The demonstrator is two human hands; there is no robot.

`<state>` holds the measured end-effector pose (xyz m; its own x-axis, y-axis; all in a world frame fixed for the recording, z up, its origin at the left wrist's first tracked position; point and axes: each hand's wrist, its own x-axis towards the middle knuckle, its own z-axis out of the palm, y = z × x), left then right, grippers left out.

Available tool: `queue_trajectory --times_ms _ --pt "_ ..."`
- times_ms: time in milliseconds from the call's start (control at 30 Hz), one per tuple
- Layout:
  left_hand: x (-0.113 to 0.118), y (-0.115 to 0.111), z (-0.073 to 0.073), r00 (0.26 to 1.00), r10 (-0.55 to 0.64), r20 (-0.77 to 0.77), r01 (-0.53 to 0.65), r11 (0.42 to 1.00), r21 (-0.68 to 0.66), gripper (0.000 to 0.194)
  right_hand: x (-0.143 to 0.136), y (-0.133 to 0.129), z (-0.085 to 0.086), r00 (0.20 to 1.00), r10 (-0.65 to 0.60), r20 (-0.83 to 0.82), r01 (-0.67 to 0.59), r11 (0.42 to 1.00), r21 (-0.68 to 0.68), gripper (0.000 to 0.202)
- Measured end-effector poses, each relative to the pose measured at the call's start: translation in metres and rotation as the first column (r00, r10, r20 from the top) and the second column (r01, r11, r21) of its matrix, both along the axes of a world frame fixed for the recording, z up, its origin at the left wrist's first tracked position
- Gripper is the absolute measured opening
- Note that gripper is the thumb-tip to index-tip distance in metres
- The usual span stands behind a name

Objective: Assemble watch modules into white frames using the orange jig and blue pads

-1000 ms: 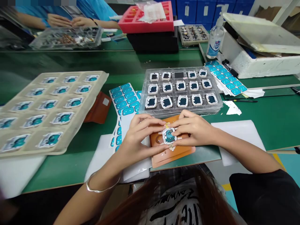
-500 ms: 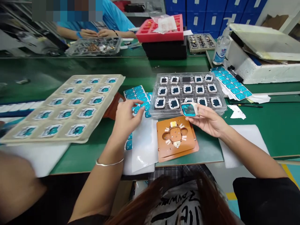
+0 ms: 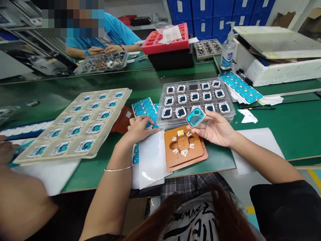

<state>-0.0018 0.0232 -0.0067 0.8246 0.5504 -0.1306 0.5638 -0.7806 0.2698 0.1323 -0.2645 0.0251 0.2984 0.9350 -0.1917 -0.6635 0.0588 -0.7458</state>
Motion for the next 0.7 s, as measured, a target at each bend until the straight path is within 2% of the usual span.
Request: queue_trajectory --times_ms 233,367,567,700 --pt "-0.002 0.001 0.004 0.999 0.033 -0.042 -0.034 0.999 -0.011 0.048 0.001 -0.003 -0.004 0.997 0.008 -0.083 0.001 0.995 0.104 0.039" --pt "-0.001 0.002 0.005 0.996 0.057 -0.069 -0.057 0.998 -0.009 0.053 0.0 -0.004 -0.005 0.996 0.059 -0.06 -0.048 0.984 0.172 0.045" --pt "-0.001 0.0 0.01 0.997 0.028 -0.075 -0.03 0.999 -0.02 0.045 -0.003 -0.004 -0.013 0.982 0.175 0.07 -0.189 0.894 0.406 0.048" --pt "-0.005 -0.005 0.014 1.0 -0.025 -0.018 0.025 0.999 -0.02 0.033 -0.003 -0.002 -0.019 0.969 0.217 0.117 -0.246 0.832 0.497 0.046"
